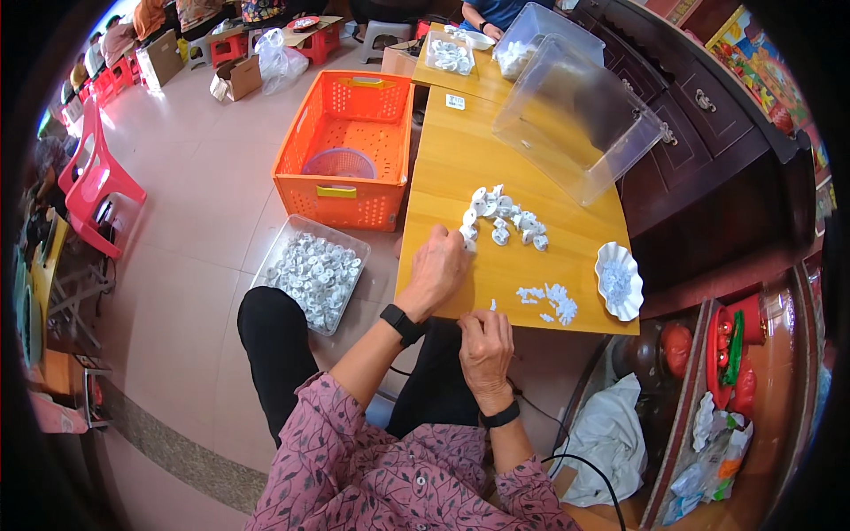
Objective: The person picks up a white plastic base and a small white component from the table, fits the component into the base by hand, and places the assembled unit back onto the table, repeating the process several times.
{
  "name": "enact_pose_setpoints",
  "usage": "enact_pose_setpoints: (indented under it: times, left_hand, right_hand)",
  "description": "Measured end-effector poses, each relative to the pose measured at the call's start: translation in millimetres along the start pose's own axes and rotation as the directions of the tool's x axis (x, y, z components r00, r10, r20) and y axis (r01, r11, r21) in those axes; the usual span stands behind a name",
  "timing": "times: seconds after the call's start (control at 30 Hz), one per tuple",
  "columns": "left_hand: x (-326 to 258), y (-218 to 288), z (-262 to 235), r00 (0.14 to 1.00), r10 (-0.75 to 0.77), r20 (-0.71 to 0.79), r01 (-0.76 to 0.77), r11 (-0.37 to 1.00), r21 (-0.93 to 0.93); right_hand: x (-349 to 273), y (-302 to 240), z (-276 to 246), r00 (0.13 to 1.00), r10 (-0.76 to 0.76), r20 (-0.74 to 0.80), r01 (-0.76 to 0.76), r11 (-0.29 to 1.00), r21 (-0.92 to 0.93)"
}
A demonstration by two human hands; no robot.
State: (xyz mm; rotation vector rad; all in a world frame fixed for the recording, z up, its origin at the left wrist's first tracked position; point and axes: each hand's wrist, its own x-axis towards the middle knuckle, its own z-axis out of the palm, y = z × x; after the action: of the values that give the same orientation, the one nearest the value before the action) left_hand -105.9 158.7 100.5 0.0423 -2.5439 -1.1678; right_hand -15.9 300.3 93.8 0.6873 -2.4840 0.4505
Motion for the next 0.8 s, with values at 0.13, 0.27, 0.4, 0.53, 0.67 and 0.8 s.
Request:
enact_pose_setpoints:
  times: [0.13,0.27,0.4,0.53,0.67,0.8]
  left_hand:
    - [-2.7,-4.8,7.2,1.000,0.018,-0.019,-0.018,1.000,0.018]
    - [-15.3,-17.0,-0.5,0.992,0.087,-0.092,-0.097,0.989,-0.110]
    - [-40.1,-13.4,-26.6,0.996,0.018,-0.082,-0.048,0.924,-0.380]
    - [-64.7,-21.7,-31.4,0.967,-0.205,0.148,0.251,0.697,-0.672]
    - [-79.9,-27.8,-35.0,0.951,-0.186,0.245,0.299,0.374,-0.878]
    - [-87.6,-31.2,-42.6,0.907,-0.114,0.405,0.419,0.163,-0.893]
  right_hand:
    - [-4.6,-0.8,-0.5,0.998,0.053,-0.041,-0.051,0.997,0.060]
    - [-9.3,-4.2,-5.6,0.962,0.266,-0.065,-0.233,0.920,0.316]
    - [-9.5,-11.2,-15.6,0.796,0.562,0.225,-0.568,0.565,0.598]
    - [2.5,-19.0,-23.0,0.685,0.591,0.427,-0.619,0.162,0.769]
    - [9.4,-23.6,-21.8,0.684,0.558,0.471,-0.584,0.030,0.812]
    - [9.5,-24.3,-16.9,0.690,0.557,0.462,-0.564,0.014,0.826]
